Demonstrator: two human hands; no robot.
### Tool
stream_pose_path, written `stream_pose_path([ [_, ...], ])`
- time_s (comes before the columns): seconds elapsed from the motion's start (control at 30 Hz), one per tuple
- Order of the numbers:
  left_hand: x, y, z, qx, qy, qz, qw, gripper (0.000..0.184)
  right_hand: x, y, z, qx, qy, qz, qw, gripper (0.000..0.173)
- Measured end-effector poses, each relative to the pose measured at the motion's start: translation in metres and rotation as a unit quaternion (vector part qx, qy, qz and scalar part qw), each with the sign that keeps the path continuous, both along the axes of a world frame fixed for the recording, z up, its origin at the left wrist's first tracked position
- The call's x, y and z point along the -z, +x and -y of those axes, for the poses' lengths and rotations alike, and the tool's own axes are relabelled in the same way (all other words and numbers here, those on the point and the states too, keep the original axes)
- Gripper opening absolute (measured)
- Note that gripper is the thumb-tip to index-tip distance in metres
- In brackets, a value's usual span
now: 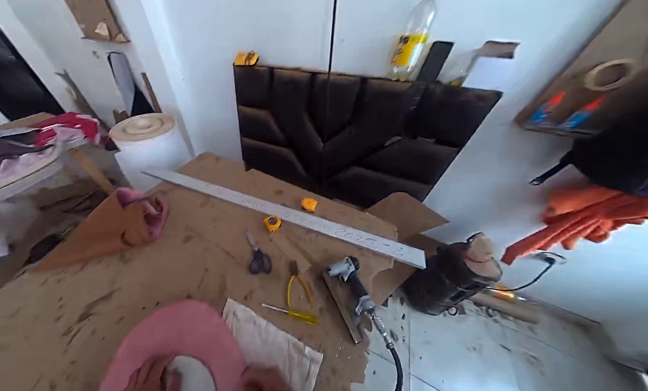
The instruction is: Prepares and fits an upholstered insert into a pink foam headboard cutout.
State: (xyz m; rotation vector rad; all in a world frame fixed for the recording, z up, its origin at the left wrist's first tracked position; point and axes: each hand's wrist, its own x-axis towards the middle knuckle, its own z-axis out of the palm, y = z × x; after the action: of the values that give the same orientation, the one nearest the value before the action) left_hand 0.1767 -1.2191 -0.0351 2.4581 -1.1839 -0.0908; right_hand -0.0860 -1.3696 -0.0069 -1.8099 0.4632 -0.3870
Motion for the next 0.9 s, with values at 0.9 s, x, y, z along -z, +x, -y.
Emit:
stream_pose_path([
  [0.9,0.023,0.014,0.011,0.244,0.015,-0.029,0.969,0.037,-0.040,0.060,0.136,-0.451,-0.264,-0.287,0.803,0.045],
])
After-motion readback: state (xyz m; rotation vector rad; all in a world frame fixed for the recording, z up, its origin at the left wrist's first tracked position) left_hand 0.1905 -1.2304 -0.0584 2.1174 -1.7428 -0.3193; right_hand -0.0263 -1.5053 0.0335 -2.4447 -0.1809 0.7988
